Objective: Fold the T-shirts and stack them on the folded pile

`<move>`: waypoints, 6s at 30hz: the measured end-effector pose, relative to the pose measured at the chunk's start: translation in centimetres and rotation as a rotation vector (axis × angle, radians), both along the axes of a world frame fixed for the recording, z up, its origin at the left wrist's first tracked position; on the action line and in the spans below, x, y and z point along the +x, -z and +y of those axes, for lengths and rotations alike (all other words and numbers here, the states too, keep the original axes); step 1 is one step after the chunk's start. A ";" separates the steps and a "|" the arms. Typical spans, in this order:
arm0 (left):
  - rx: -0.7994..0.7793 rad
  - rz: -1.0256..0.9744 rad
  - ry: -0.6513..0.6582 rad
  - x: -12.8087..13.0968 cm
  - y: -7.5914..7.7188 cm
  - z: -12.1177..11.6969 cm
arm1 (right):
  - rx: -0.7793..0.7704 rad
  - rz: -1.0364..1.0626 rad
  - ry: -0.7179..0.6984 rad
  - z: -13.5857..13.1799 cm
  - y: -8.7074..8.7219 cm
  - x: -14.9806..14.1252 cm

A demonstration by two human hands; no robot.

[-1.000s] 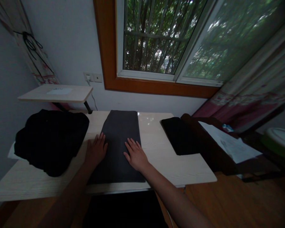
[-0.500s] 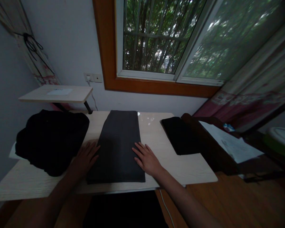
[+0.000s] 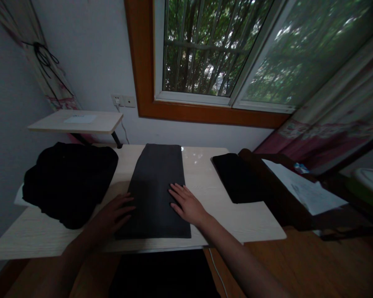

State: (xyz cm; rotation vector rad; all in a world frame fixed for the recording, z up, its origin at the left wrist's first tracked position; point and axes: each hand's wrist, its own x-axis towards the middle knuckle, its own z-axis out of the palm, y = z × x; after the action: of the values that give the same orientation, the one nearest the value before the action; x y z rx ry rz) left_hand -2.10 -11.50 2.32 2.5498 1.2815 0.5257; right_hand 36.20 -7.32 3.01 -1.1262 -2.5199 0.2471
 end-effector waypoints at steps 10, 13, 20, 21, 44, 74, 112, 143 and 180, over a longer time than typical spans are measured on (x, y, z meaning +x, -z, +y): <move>-0.149 -0.132 -0.019 -1.3 -0.1 -1.6 | -0.033 -0.064 -0.176 -1.9 -0.8 -0.1; -0.235 -0.122 0.029 -0.6 -1.8 -1.7 | -0.038 -0.062 -0.207 -2.6 -1.1 0.6; -0.554 -0.134 0.015 0.5 -2.6 0.0 | -0.096 -0.041 -0.242 -3.0 -1.3 1.4; -0.582 -0.133 -0.047 0.6 -2.4 0.6 | -0.109 -0.018 -0.239 -2.9 -1.2 1.5; -0.056 -0.166 -0.670 5.2 0.7 19.4 | 0.065 0.088 0.168 0.1 1.3 1.2; 0.075 0.057 -0.261 -1.4 3.1 10.0 | -0.051 0.188 0.002 0.2 1.5 3.4; -0.247 -0.244 -0.091 -1.3 -0.7 3.0 | -0.408 0.590 -0.028 -2.5 -2.6 5.5; -0.423 -0.597 -0.590 5.1 -0.9 9.7 | -0.506 0.841 0.436 7.4 1.9 3.4; -0.204 -0.002 -0.171 6.7 -2.3 12.1 | -0.624 0.685 0.311 3.2 -0.2 4.8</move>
State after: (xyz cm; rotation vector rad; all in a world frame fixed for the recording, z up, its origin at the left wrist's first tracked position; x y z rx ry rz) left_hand 4.57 0.60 4.66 2.2874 1.4788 0.4067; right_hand 40.97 -4.09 3.21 -1.3278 -1.6648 1.1637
